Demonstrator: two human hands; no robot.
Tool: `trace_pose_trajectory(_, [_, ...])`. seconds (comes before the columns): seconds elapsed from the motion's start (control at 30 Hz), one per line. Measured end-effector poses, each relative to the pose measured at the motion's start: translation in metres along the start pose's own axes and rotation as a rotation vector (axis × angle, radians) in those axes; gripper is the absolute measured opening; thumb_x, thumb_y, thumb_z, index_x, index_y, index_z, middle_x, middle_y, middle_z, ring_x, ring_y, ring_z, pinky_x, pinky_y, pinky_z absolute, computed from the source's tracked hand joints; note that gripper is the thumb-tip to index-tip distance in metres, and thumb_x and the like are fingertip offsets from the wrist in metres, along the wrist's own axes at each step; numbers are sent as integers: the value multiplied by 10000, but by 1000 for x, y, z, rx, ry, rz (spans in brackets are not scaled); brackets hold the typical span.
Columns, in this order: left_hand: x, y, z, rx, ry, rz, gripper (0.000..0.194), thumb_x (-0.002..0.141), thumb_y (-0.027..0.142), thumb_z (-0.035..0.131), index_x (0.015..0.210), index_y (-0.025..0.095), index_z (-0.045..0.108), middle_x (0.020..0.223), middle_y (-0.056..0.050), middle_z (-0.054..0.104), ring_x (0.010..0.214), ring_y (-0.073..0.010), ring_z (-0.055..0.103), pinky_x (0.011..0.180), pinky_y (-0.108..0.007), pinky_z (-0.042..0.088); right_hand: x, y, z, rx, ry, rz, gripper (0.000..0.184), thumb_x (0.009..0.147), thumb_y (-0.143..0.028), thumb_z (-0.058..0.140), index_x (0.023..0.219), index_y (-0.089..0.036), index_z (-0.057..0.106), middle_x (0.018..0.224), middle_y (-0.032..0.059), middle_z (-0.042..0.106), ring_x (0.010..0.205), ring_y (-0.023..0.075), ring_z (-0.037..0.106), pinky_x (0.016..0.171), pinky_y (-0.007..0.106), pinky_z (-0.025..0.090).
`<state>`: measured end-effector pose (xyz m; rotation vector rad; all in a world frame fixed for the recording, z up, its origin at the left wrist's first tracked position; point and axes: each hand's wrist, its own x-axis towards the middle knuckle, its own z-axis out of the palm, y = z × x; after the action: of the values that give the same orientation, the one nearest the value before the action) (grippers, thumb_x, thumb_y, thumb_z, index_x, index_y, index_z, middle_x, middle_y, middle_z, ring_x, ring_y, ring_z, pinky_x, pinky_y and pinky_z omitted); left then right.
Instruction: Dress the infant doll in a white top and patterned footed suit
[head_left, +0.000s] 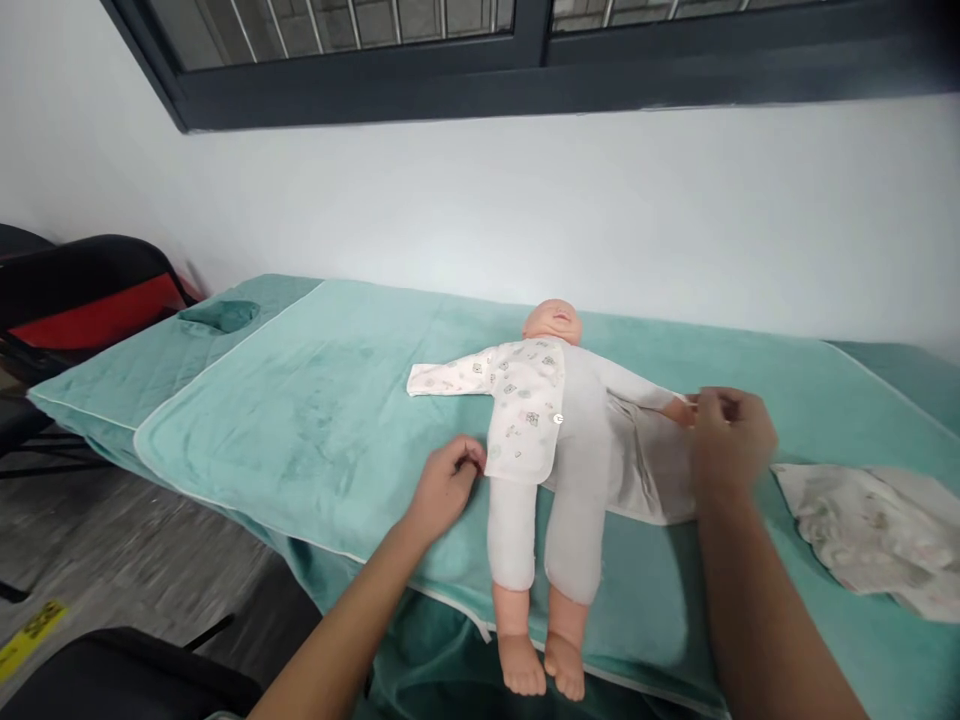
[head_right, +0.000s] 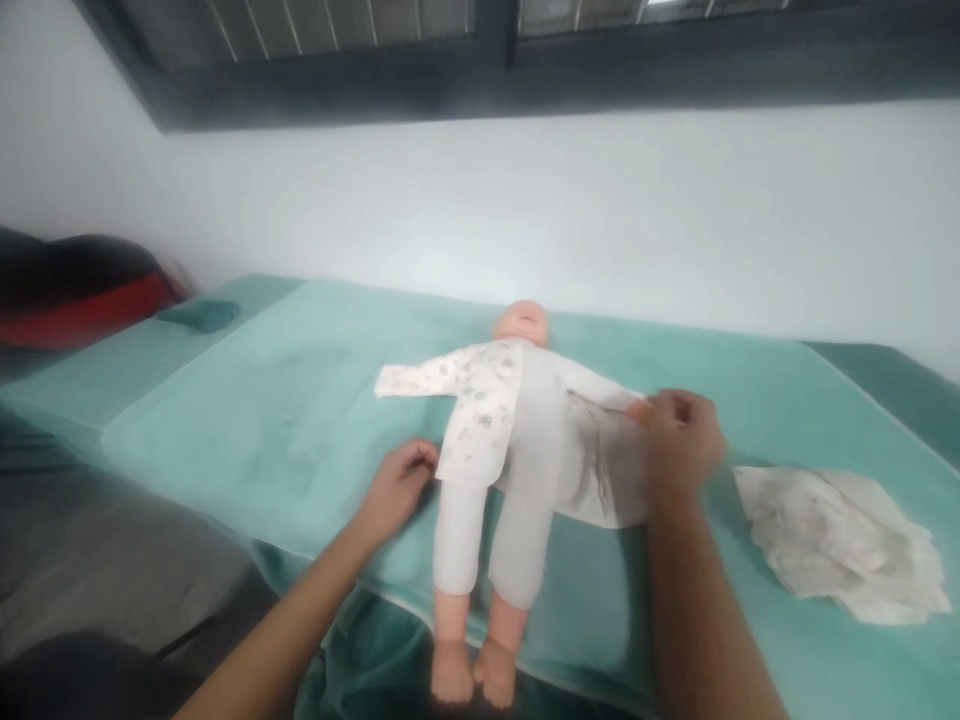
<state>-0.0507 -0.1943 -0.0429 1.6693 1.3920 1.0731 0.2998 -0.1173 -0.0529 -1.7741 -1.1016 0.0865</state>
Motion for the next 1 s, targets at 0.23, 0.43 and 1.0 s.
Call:
trace_pose_trajectory(0.23, [71, 82, 49, 311, 59, 397, 305, 804, 51, 411, 933, 228, 623, 1023, -40, 691, 1030, -198, 590, 947, -328, 433, 36, 51, -30, -375, -160, 87, 280, 805, -348, 529, 982, -208, 694, 941, 144, 711, 868, 307, 616, 750, 423, 432])
trace_pose_trajectory(0.43, [135, 136, 155, 824, -451, 650, 311, 849, 62, 448, 1103, 160, 598, 1173, -118, 639, 1072, -265, 551, 851, -394, 420, 38, 61, -23, -245, -215, -7, 273, 799, -390, 559, 963, -243, 720, 901, 75, 723, 834, 267, 629, 726, 371, 447])
trace_pose_trajectory(1.0, [174, 142, 128, 1213, -516, 759, 242, 884, 131, 529, 1088, 195, 641, 1123, -121, 672, 1076, -287, 561, 824, -395, 326, 34, 42, -15, -171, -475, -109, 317, 811, -546, 608, 797, -230, 626, 751, 13, 656, 709, 205, 575, 642, 326, 375])
